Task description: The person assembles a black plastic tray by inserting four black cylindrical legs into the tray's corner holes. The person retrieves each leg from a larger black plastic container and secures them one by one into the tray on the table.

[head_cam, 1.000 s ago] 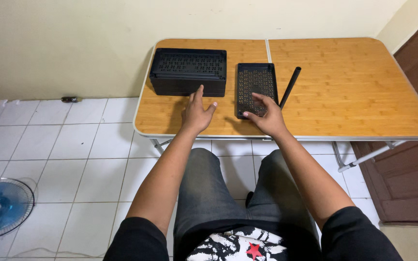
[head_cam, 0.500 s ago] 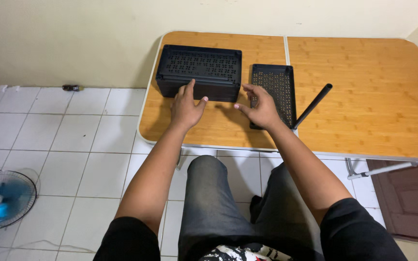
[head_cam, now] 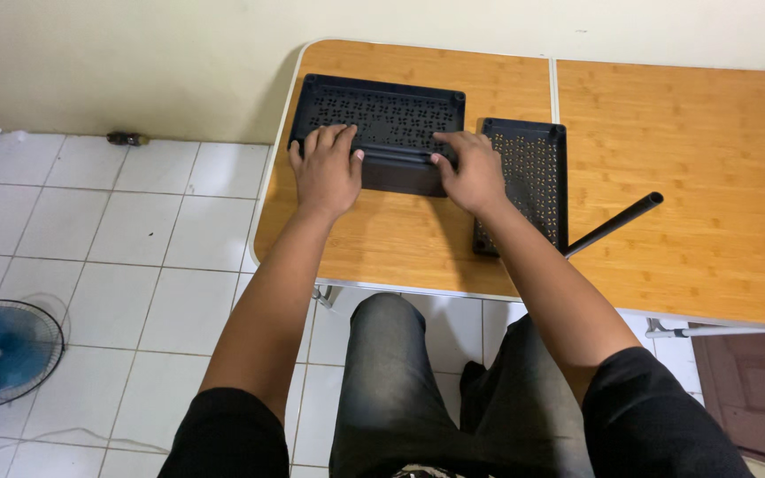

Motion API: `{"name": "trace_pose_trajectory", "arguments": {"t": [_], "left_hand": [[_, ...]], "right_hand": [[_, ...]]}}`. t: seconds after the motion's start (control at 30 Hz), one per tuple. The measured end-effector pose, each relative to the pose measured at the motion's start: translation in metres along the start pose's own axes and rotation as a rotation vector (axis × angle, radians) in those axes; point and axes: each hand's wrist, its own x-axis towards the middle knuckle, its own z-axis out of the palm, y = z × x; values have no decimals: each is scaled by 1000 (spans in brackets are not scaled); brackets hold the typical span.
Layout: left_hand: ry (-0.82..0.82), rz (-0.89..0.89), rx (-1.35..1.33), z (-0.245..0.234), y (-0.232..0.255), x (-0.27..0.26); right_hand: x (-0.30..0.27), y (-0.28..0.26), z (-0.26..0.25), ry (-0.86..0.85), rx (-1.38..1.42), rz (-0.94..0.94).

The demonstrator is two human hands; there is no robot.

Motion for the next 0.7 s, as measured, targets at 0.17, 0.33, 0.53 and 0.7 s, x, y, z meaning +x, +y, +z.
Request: {"name": "trace_pose_trajectory", "arguments": {"t": [0.17,0.33,0.53,0.7], "left_hand": [[-35,-20,-8,7,-13,15],[-57,-27,-9,11,-18,19],[-57,-45,-15,7,-14,24],[-28,-24,-35,2,-9,27]], "right_hand": [[12,2,14,-41,-58,38],[17,2,24,-31,-112,25],[22,0,30,-69,-129,79],[28,-2,29,-105,-127,133]]}}
